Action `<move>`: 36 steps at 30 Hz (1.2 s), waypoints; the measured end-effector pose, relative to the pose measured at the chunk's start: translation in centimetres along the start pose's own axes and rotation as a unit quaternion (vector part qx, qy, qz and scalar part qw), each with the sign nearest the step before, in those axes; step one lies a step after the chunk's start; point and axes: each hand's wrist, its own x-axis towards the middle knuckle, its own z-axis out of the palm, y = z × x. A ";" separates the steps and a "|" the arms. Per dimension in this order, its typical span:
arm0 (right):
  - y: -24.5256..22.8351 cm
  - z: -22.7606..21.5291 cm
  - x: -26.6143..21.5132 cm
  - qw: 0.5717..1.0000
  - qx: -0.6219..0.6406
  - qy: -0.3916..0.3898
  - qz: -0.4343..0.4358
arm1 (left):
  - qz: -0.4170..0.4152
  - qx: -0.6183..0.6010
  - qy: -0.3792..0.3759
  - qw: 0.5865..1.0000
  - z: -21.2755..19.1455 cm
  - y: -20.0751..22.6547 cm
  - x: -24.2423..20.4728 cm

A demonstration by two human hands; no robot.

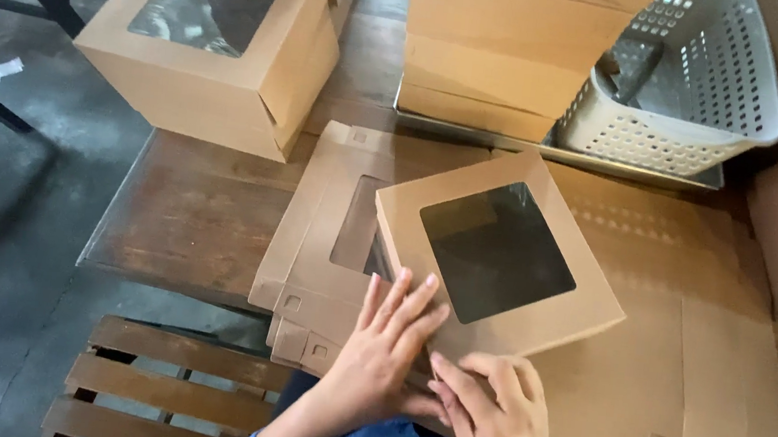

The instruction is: Assembling cardboard boxes with clear windows by folding flaps and tucking them into place.

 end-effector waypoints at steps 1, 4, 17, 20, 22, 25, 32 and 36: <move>0.0 0.1 0.5 1.000 0.000 0.001 -0.002 | 0.000 0.002 0.002 1.000 0.4 -0.2 0.0; 0.0 0.5 1.0 0.999 0.029 0.000 -0.018 | 0.020 0.043 0.059 0.997 1.3 0.0 -0.2; 9.6 -1.2 -1.1 0.998 0.061 -0.017 -0.031 | -0.001 -0.029 0.089 0.996 1.1 0.2 0.8; 12.0 -2.2 -1.5 1.000 0.014 -0.003 0.004 | 0.003 -0.036 0.076 0.996 0.9 0.1 0.9; 13.4 -2.7 -1.8 1.000 -0.013 0.008 0.027 | 0.001 -0.040 0.063 0.997 0.7 0.1 1.1; 14.3 -3.2 -2.3 0.996 -0.036 0.035 0.068 | -0.004 -0.039 0.048 0.998 0.2 0.0 1.2; 10.4 -2.6 -4.2 0.978 -0.009 0.096 0.184 | 0.010 -0.006 0.096 0.995 -0.9 -1.9 0.4; 5.3 -2.3 -4.0 0.979 -0.024 0.107 0.170 | -0.017 0.107 0.193 0.975 -1.4 -2.7 0.3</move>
